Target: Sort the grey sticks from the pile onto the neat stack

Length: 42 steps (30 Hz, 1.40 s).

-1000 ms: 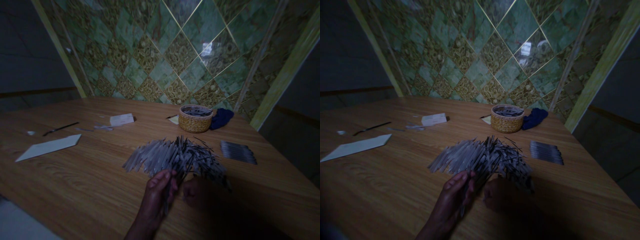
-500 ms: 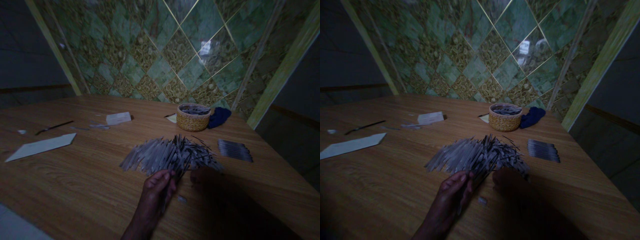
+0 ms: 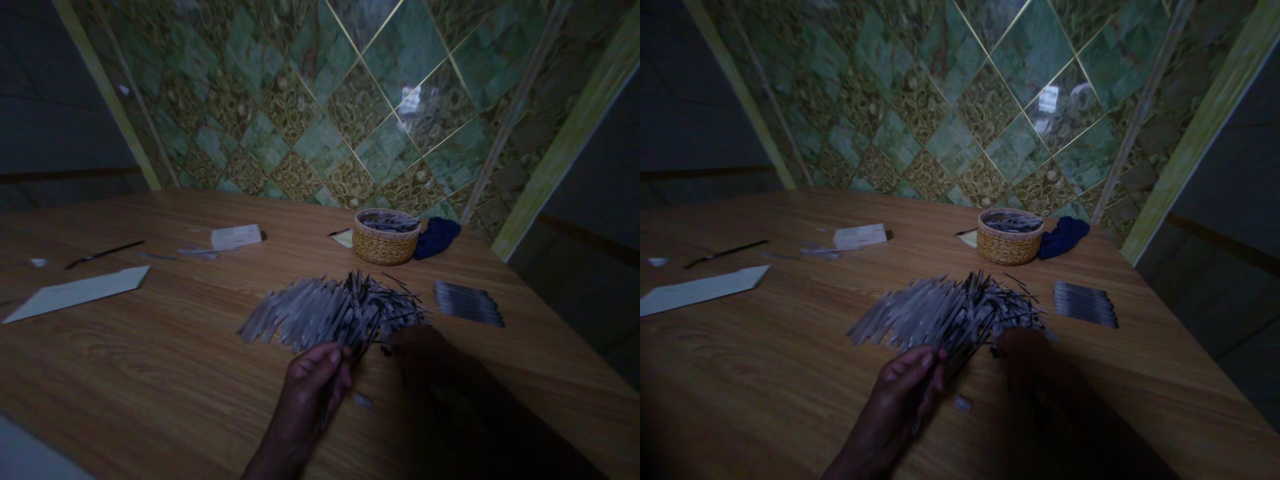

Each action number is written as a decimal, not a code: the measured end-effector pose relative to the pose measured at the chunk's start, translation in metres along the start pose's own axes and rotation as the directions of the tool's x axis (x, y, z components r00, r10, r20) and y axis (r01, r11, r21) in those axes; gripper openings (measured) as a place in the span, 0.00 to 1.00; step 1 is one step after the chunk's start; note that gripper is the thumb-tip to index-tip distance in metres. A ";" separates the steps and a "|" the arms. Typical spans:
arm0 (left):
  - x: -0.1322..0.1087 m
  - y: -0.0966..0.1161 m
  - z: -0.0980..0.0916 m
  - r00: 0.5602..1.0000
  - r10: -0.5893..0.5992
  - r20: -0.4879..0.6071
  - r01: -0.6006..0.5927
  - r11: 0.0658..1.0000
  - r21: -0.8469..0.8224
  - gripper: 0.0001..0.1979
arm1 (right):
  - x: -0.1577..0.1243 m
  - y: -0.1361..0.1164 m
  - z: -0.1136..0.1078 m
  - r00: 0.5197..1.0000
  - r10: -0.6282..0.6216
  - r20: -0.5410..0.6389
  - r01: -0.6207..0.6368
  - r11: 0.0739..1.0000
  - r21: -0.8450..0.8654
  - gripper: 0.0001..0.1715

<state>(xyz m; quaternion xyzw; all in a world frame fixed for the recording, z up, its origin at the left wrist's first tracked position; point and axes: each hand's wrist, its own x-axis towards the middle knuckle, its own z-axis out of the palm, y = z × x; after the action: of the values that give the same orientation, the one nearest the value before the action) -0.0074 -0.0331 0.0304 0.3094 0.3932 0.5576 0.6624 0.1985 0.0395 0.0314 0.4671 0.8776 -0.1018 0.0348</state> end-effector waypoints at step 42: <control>0.002 -0.014 -0.007 0.978 -0.071 0.194 -0.003 0.933 0.359 0.18 | -0.002 -0.023 -0.002 0.942 0.002 -0.337 0.325 0.258 0.910 0.09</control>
<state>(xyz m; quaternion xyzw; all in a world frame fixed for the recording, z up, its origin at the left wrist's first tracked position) -0.0064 -0.0338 0.0148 0.4731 0.4232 0.4307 0.6415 0.1806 0.0257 0.0368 0.3090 0.6778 -0.5464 -0.3829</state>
